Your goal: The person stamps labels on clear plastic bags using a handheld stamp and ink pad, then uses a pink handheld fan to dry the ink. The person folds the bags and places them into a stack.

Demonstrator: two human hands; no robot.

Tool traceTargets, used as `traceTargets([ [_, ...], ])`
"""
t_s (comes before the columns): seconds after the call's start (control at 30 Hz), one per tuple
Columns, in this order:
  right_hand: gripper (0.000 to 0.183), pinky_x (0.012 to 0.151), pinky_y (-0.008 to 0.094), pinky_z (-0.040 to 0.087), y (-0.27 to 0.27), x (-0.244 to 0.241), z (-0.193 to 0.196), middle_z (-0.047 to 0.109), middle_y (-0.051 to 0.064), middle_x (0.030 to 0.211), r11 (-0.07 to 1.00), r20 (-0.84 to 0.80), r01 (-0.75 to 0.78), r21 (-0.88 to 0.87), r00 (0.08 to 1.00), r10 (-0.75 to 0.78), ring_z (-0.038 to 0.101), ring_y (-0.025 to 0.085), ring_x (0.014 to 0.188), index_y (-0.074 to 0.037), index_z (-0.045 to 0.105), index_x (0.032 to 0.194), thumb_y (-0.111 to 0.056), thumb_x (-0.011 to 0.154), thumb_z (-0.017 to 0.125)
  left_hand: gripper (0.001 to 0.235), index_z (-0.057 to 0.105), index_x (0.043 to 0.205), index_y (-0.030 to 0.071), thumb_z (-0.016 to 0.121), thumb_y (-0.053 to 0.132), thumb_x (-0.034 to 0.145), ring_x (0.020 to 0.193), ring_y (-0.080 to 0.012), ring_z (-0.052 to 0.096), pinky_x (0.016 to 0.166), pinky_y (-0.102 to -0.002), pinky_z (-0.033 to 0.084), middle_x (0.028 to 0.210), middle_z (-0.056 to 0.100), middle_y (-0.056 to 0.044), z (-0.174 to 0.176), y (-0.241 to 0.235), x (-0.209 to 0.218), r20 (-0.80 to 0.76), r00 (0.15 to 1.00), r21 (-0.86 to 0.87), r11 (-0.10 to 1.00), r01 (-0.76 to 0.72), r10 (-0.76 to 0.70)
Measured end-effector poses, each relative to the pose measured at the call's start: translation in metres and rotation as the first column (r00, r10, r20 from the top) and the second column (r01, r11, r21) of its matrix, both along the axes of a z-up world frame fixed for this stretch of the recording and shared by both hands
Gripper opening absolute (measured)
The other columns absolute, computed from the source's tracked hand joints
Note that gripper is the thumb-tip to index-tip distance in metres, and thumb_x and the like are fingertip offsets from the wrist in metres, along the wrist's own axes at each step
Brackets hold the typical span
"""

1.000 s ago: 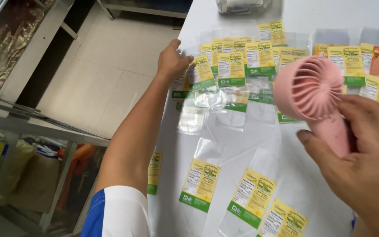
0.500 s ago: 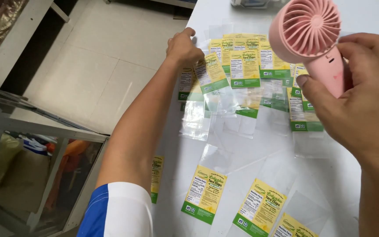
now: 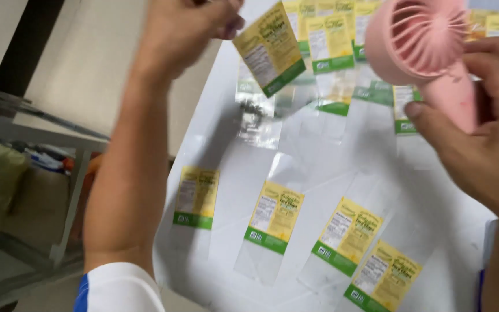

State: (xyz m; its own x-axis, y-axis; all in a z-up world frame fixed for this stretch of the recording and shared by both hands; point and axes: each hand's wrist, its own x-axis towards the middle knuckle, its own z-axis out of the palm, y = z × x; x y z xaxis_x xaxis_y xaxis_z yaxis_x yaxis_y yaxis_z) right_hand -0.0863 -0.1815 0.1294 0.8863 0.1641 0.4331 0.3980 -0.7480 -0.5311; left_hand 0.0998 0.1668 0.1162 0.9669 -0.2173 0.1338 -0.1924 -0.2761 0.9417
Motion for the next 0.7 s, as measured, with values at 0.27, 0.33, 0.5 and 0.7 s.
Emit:
traceTargets([
  [0.27,0.071,0.122,0.061,0.012,0.019,-0.025,0.003,0.022,0.038,0.166,0.974,-0.335,-0.175,0.143,0.917,0.214,0.017,0.050,0.155,0.009,0.019,0.162,-0.017,0.097,0.032,0.018,0.062,0.107,0.001,0.068,-0.008,0.093,0.077,-0.0174,0.076,0.065,-0.025,0.069,0.098,0.074,-0.012,0.073,0.063,-0.129,-0.265,0.874,-0.172,0.911,0.374,-0.408],
  [0.33,0.074,0.123,0.056,0.013,0.029,-0.035,0.002,0.021,0.024,0.169,0.978,-0.600,0.138,0.156,0.800,-0.017,0.017,0.040,0.156,-0.003,0.017,0.164,-0.028,0.097,0.034,0.017,0.064,0.102,0.004,0.072,-0.005,0.090,0.073,-0.0149,0.072,0.061,-0.024,0.065,0.092,0.073,-0.009,0.046,0.058,-0.139,-0.304,0.850,-0.199,0.901,0.386,-0.431],
  [0.5,0.061,0.098,0.047,0.046,0.024,-0.070,-0.011,0.043,0.029,0.156,0.972,-0.253,0.177,0.154,0.958,-0.134,0.052,0.041,0.131,0.012,0.039,0.153,0.003,0.103,0.073,0.010,0.065,0.093,0.004,0.072,-0.003,0.092,0.069,-0.0167,0.072,0.062,-0.027,0.061,0.084,0.072,-0.007,-0.028,0.040,-0.146,-0.472,0.806,-0.016,0.918,0.396,-0.356],
  [0.7,0.057,0.114,0.049,0.039,0.020,-0.076,-0.013,0.038,0.033,0.157,0.991,-0.095,0.061,0.117,0.994,-0.050,0.046,0.047,0.142,0.021,0.046,0.145,0.007,0.097,0.075,0.025,0.074,0.105,0.015,0.072,0.028,0.084,0.093,-0.0180,0.070,0.077,-0.036,0.053,0.105,0.077,0.000,-0.060,0.026,-0.114,-0.208,0.974,0.582,0.788,0.199,-0.092],
])
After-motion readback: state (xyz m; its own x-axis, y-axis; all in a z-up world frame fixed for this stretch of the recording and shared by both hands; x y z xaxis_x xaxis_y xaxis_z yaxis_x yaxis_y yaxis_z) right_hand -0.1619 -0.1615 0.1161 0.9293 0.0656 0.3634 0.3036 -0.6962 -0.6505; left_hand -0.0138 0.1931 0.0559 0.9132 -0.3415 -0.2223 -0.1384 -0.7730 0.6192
